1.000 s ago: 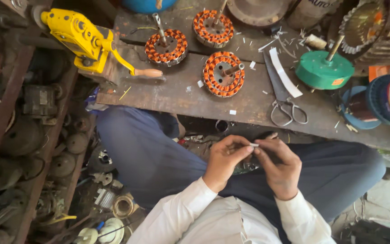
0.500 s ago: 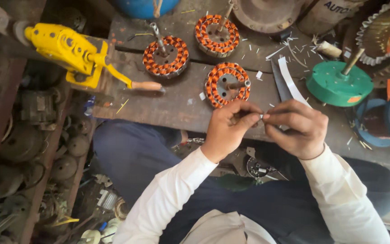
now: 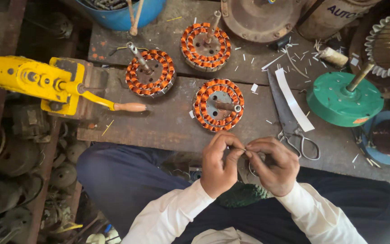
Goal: The person sits on the floor and uses shears to cut small rectangular pieces of white material. They then place these pieces into the slots of a copper-wound motor stator. The person repeats this process for multiple stators on the workbench.
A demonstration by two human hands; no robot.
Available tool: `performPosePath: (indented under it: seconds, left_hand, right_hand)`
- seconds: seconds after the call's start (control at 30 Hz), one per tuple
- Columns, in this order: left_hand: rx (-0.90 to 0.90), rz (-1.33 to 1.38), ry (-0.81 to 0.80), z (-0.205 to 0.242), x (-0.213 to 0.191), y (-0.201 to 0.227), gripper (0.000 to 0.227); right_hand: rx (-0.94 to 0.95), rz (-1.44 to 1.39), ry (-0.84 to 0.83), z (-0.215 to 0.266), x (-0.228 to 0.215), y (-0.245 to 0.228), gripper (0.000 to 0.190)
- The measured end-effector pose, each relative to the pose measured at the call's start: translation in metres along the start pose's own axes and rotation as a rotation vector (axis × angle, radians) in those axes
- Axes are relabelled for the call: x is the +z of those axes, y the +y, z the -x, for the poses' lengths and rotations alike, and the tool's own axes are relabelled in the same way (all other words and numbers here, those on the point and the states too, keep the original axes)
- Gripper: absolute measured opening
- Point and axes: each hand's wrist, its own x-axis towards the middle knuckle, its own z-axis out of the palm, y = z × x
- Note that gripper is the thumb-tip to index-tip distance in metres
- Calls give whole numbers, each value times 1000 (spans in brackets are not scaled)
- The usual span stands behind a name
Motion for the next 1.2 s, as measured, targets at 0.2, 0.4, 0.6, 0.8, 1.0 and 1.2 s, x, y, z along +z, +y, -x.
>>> performPosePath:
  seconds: [0.2, 0.4, 0.6, 0.8, 1.0, 1.2]
  left_hand:
    - [-344, 712, -102, 10, 2, -22, 11]
    - [-385, 635, -65, 18, 1, -33, 23]
    - [-279, 614, -31, 12, 2, -29, 21]
    - [-155, 447, -65, 6, -1, -22, 18]
    - [-299, 573, -99, 8, -2, -28, 14]
    - [-192, 470, -33, 10, 1, -25, 4]
  right_hand:
    - [105, -443, -48, 9, 2, 19, 22]
    - [244, -715, 10, 6, -3, 13, 14]
    - [-121, 90, -51, -12, -7, -13, 24]
    - [-134, 111, -22, -16, -16, -15, 24]
    - [-343, 192, -72, -19, -22, -15, 26]
    - [-88, -30, -91, -14, -11, -9, 26]
